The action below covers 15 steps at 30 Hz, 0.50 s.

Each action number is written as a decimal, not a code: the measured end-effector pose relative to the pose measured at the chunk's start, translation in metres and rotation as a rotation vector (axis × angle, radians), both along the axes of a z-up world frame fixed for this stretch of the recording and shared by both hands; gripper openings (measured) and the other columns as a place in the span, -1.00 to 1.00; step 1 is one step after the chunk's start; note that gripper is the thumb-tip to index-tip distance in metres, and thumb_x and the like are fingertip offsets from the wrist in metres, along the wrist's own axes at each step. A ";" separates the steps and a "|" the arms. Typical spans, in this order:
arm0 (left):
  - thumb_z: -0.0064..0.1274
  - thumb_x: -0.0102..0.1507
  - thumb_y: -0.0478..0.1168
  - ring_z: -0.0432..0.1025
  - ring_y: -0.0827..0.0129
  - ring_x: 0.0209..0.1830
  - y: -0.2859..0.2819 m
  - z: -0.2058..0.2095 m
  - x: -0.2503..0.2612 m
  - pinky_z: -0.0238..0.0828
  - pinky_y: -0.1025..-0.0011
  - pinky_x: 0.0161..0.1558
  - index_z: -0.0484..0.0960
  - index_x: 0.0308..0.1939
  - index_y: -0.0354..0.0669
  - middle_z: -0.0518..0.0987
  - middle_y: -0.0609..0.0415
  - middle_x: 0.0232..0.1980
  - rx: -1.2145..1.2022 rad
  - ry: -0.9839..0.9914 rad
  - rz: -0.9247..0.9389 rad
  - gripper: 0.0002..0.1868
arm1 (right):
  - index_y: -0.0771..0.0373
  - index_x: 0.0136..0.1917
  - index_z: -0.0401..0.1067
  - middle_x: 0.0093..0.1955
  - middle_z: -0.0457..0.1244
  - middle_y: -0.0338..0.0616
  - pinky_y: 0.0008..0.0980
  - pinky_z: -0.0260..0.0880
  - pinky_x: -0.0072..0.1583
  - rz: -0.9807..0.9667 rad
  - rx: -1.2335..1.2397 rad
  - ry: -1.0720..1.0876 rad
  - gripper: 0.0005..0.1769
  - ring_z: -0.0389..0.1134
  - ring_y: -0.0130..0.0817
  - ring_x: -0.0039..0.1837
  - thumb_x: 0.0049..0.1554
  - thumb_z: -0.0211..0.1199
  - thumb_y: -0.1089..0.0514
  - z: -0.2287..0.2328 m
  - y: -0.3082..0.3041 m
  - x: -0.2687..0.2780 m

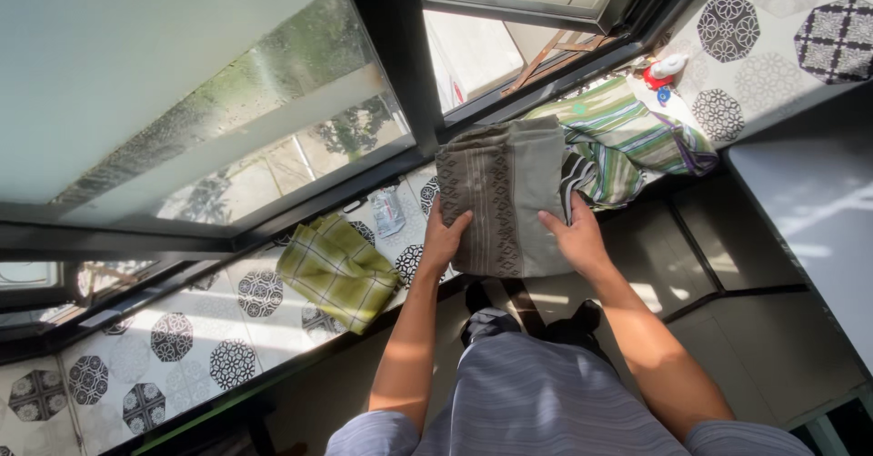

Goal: The person folds patterned fabrics on a window ledge and moves them to a table before spraying a cleaning solution onto a cloth and wiping the glass window panes.

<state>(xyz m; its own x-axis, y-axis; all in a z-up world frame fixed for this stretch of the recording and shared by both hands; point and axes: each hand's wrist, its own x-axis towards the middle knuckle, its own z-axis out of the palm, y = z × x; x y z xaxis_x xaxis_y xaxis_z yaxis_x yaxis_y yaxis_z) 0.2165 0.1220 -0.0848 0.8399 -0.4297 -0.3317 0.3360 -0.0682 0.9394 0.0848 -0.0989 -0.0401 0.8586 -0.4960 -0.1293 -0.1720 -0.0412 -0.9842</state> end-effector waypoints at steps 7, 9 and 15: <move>0.23 0.22 -0.25 0.42 0.16 0.28 -0.114 -0.040 -0.058 0.34 0.26 0.31 0.25 0.45 -0.39 0.48 -0.15 0.33 -0.279 0.162 -0.142 -0.23 | 0.37 0.42 0.28 0.30 0.34 -0.12 -0.39 0.32 0.33 -0.086 -0.012 -0.022 -0.40 0.35 -0.41 0.28 0.13 0.32 0.28 0.061 -0.086 -0.102; 0.24 0.20 -0.27 0.47 0.14 0.18 -0.155 -0.047 -0.082 0.41 0.22 0.24 0.29 0.39 -0.39 0.52 -0.15 0.25 -0.294 0.221 -0.166 -0.28 | 0.35 0.43 0.27 0.29 0.35 -0.13 -0.40 0.33 0.31 -0.116 -0.076 0.027 -0.38 0.36 -0.42 0.27 0.13 0.33 0.27 0.067 -0.110 -0.138; 0.23 0.25 -0.25 0.47 0.29 0.16 -0.265 -0.010 -0.157 0.39 0.35 0.23 0.36 0.37 -0.36 0.57 -0.05 0.21 -0.301 0.003 -0.416 -0.36 | 0.36 0.42 0.26 0.28 0.34 -0.09 -0.40 0.30 0.34 -0.283 -0.120 -0.052 -0.40 0.34 -0.40 0.28 0.16 0.33 0.22 0.058 -0.191 -0.242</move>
<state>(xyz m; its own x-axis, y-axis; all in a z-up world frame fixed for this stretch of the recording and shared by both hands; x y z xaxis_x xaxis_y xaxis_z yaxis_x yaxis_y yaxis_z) 0.0594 -0.1431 -0.0950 0.5769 -0.8040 -0.1440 0.3410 0.0769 0.9369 -0.1577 -0.2900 0.0182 0.6882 -0.7254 -0.0147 -0.1428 -0.1156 -0.9830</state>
